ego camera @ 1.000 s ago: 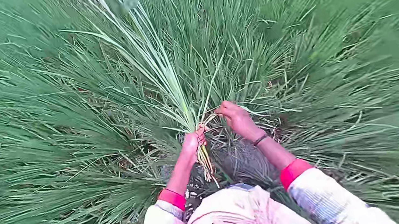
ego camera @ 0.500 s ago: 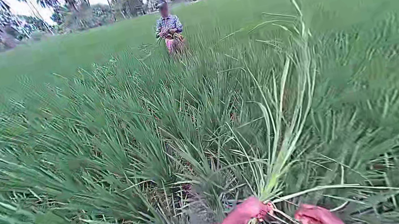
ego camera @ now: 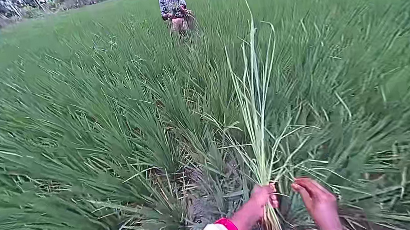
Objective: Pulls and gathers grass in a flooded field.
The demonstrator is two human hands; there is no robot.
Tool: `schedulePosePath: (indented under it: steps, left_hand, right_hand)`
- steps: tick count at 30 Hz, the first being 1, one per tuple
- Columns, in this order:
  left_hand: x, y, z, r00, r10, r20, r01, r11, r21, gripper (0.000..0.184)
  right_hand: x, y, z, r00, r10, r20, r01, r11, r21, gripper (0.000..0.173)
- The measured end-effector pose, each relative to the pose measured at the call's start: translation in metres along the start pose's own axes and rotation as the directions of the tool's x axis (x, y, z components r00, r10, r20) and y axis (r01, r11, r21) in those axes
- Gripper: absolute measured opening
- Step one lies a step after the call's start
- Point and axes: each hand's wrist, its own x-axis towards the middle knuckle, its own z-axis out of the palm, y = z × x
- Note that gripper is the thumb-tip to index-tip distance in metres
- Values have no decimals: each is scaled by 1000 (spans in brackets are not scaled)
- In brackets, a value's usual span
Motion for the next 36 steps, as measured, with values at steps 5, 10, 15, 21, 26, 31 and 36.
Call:
schedulePosePath:
  steps: [5, 10, 15, 21, 26, 31, 36]
  left_hand:
    - [-12, 4, 3, 996, 44, -77, -59, 977, -206, 29]
    - [-11, 1, -7, 994, 100, -41, -107, 957, -269, 30]
    - [-18, 1, -11, 988, 150, 17, -145, 973, -180, 25]
    - [-30, 10, -12, 973, 188, 135, -182, 982, -49, 26]
    - [-39, 2, -11, 950, 107, 293, -108, 994, -13, 32]
    - [-38, -7, -18, 930, 84, 358, -102, 994, 31, 34]
    - [-35, -11, -10, 994, 95, 55, -92, 995, -45, 27]
  right_hand:
    - [-36, -30, 28, 982, -64, 178, 67, 998, -12, 18]
    - [-38, -33, 32, 946, 239, 218, -272, 952, 138, 23]
    - [-28, -43, 21, 840, 495, 223, -542, 736, 405, 20]
    - [-9, -35, -2, 541, 696, 472, -723, 99, 683, 30]
    - [-7, -30, -3, 492, 665, 562, -690, -96, 717, 58]
    - [-8, -9, -19, 512, 796, 324, -399, -113, 910, 36]
    - [-14, -6, -27, 570, 798, 198, -584, 224, 780, 25]
